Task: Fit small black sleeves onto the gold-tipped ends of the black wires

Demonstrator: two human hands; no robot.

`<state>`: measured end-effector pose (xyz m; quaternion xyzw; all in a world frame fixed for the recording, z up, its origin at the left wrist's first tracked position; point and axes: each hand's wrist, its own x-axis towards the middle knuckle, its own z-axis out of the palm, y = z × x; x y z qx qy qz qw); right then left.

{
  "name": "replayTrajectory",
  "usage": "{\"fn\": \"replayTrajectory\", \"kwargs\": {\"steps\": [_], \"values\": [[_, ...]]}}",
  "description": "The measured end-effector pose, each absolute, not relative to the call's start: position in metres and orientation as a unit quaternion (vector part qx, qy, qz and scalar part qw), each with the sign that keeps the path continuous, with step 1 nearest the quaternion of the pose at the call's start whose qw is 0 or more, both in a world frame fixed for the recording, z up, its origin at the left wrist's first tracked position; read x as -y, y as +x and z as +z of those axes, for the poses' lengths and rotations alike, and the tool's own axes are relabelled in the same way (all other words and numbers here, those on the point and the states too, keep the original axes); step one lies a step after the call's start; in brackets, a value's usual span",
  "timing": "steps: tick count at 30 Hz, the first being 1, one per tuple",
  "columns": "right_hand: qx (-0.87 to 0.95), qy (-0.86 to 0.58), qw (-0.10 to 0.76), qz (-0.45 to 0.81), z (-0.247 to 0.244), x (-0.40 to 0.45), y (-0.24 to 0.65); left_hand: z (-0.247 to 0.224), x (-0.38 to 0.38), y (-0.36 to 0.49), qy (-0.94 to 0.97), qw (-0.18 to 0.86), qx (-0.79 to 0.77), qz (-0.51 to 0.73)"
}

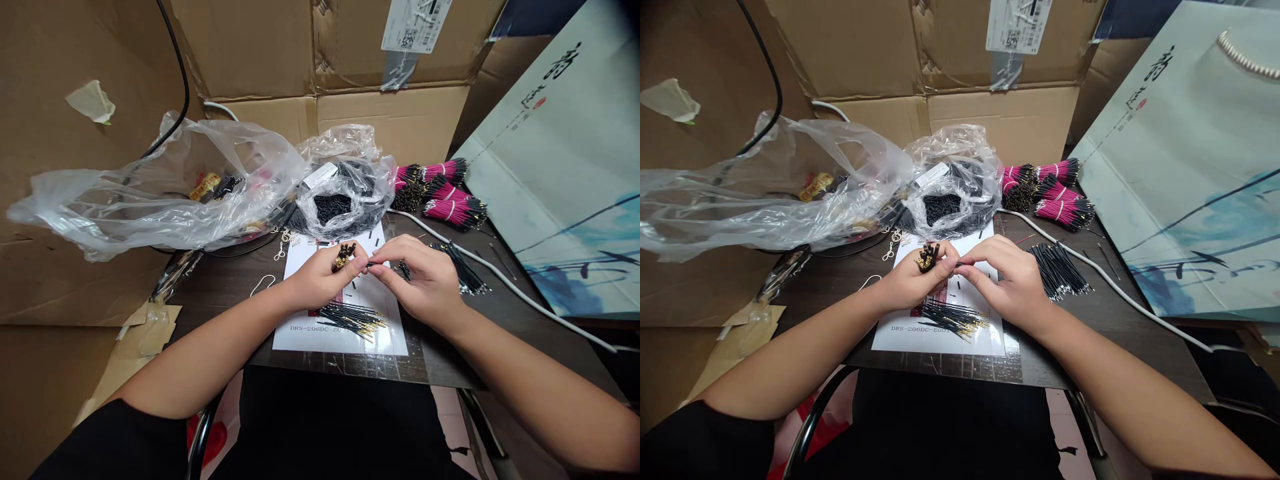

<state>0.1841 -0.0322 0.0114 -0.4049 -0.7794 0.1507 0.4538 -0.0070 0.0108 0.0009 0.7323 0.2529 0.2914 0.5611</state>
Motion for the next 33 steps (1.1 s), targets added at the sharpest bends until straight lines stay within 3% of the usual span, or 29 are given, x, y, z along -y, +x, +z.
{"fn": "replayTrajectory", "kwargs": {"steps": [4,10,18,22,33], "values": [[0.766,-0.403,0.466,0.184,0.009,0.032,0.185,-0.001,-0.010,-0.008,0.698,0.607,-0.256,0.280],[0.756,-0.431,0.468,0.155,0.006,0.033,0.181,-0.001,-0.016,-0.008,0.774,0.489,-0.267,0.301],[0.676,-0.453,0.518,0.265,0.026,0.032,0.192,0.001,-0.008,-0.007,0.667,0.709,-0.214,0.085],[0.710,-0.406,0.486,0.308,0.029,0.037,0.188,0.004,-0.006,-0.008,0.587,0.790,-0.176,0.014],[0.728,-0.418,0.459,0.290,0.024,0.039,0.184,0.004,-0.008,-0.010,0.552,0.817,-0.164,-0.035]]}}
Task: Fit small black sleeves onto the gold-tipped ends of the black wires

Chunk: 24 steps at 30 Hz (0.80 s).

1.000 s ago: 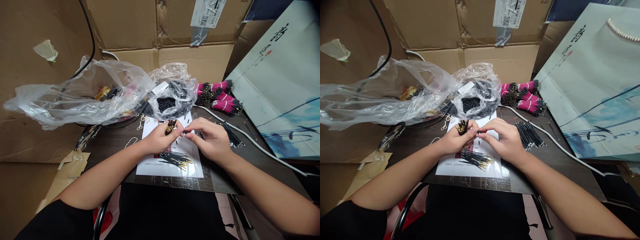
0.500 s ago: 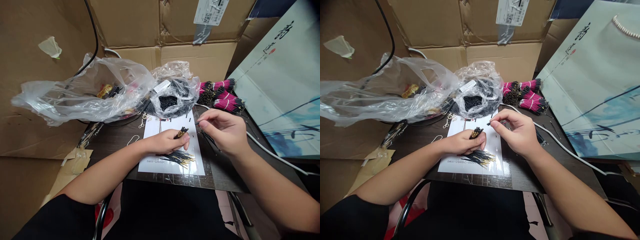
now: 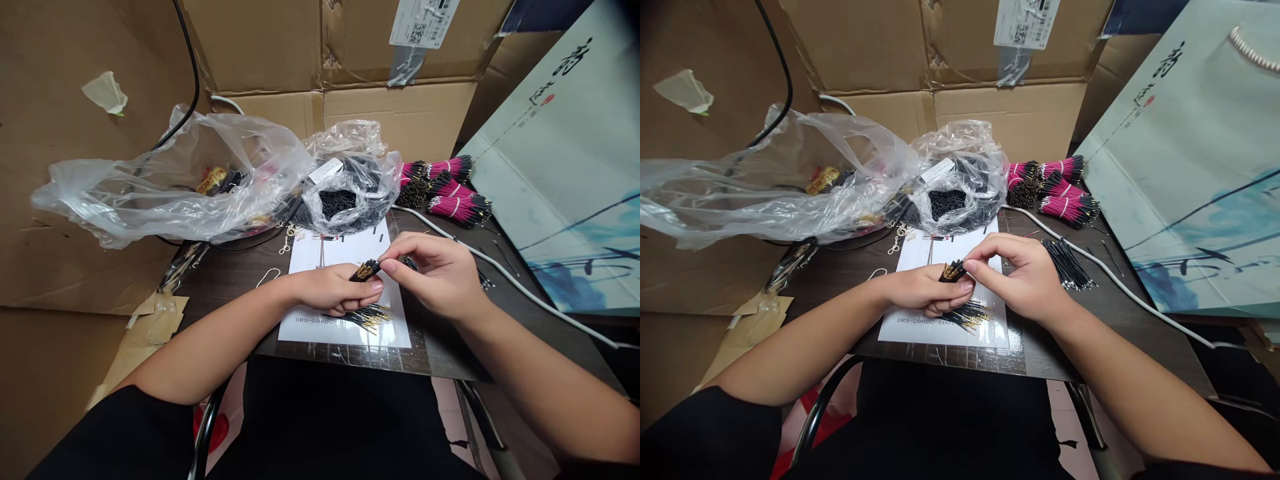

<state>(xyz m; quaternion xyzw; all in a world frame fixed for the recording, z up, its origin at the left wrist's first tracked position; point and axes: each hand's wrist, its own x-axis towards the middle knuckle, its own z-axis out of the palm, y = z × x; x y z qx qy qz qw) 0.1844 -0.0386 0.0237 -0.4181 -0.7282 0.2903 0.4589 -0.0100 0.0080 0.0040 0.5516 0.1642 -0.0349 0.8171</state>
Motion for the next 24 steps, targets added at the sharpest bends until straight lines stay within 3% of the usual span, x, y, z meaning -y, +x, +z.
{"fn": "replayTrajectory", "kwargs": {"steps": [24], "values": [[0.776,-0.442,0.384,0.234,0.037,0.040,0.186,0.001,-0.012,-0.013,0.488,0.853,-0.169,-0.076]]}}
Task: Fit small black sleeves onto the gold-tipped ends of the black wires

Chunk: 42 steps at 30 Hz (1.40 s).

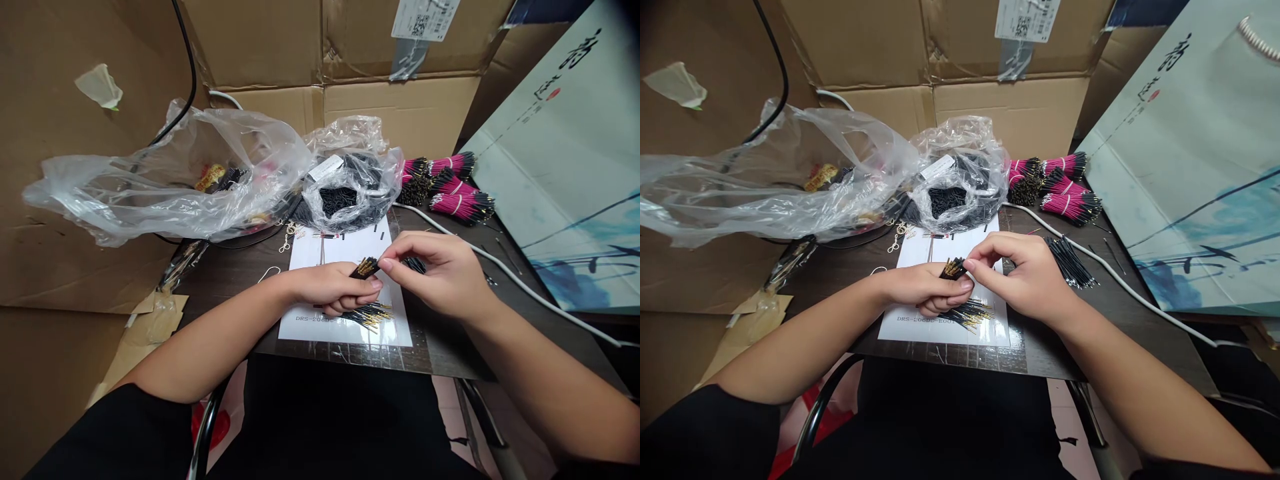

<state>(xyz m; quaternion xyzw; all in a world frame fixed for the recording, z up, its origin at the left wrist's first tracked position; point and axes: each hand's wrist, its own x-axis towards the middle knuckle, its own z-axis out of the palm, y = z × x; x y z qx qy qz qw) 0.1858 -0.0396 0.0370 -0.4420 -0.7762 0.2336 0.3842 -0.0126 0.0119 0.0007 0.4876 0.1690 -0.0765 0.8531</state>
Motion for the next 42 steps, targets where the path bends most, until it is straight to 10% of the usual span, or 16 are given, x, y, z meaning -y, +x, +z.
{"fn": "replayTrajectory", "kwargs": {"steps": [30,42], "values": [[0.673,-0.480,0.441,0.349,0.025,0.039,0.180,0.008,-0.010,-0.013,0.463,0.863,-0.187,-0.080],[0.774,-0.451,0.437,0.079,0.018,0.044,0.179,0.007,-0.013,-0.013,0.456,0.867,-0.187,-0.068]]}}
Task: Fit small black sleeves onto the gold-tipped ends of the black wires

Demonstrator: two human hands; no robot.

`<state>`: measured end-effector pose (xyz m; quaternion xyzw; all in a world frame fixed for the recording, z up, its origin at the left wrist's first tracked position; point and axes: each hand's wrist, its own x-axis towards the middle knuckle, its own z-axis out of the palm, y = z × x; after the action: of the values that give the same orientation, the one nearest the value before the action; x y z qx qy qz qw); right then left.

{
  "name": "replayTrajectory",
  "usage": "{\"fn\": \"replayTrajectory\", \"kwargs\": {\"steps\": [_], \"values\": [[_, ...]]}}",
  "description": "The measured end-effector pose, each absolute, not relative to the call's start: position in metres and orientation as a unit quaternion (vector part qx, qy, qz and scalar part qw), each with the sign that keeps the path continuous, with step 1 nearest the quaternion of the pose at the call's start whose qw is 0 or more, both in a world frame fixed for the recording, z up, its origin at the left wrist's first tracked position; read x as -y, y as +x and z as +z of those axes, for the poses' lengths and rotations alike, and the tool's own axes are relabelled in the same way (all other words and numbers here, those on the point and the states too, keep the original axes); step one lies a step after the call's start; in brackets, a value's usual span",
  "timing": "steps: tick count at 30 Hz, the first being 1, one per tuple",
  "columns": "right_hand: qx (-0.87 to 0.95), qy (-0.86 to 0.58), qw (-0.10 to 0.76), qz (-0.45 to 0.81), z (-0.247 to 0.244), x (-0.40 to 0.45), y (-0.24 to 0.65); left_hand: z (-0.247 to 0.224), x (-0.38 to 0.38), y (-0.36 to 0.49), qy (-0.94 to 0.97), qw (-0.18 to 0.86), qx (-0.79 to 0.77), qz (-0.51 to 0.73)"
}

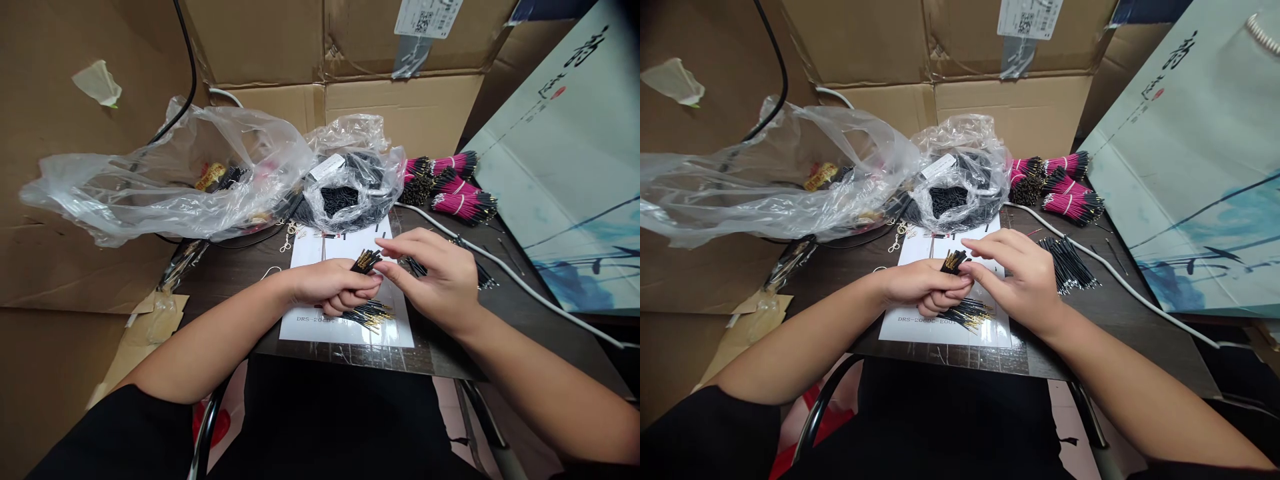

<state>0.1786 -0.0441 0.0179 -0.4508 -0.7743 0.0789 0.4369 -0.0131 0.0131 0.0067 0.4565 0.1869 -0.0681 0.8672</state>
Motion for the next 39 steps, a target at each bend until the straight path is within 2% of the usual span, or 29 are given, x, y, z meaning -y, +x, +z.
{"fn": "replayTrajectory", "kwargs": {"steps": [4,12,19,22,25,27,30,36,39], "values": [[0.793,-0.424,0.436,0.038,0.012,0.045,0.179,0.006,-0.013,-0.013,0.452,0.869,-0.191,-0.066],[0.789,-0.416,0.448,0.058,0.009,0.043,0.173,0.008,-0.011,-0.013,0.439,0.868,-0.227,-0.045],[0.815,-0.407,0.409,0.053,0.010,0.043,0.170,0.006,-0.015,-0.016,0.495,0.838,-0.230,-0.011],[0.805,-0.415,0.417,0.080,0.019,0.036,0.173,0.006,-0.020,-0.018,0.529,0.817,-0.224,0.056],[0.787,-0.448,0.417,0.082,0.033,0.014,0.178,0.004,-0.027,-0.019,0.555,0.765,-0.255,0.204],[0.797,-0.460,0.385,0.072,0.042,-0.011,0.180,0.002,-0.032,-0.020,0.558,0.708,-0.287,0.325],[0.835,-0.462,0.295,0.036,0.048,-0.057,0.176,0.001,-0.038,-0.020,0.542,0.663,-0.306,0.416],[0.888,-0.456,0.060,-0.023,0.033,-0.121,0.143,0.002,-0.042,-0.021,0.540,0.612,-0.328,0.476],[0.887,-0.461,0.017,-0.025,0.023,-0.131,0.126,0.000,-0.044,-0.022,0.553,0.589,-0.341,0.480]]}}
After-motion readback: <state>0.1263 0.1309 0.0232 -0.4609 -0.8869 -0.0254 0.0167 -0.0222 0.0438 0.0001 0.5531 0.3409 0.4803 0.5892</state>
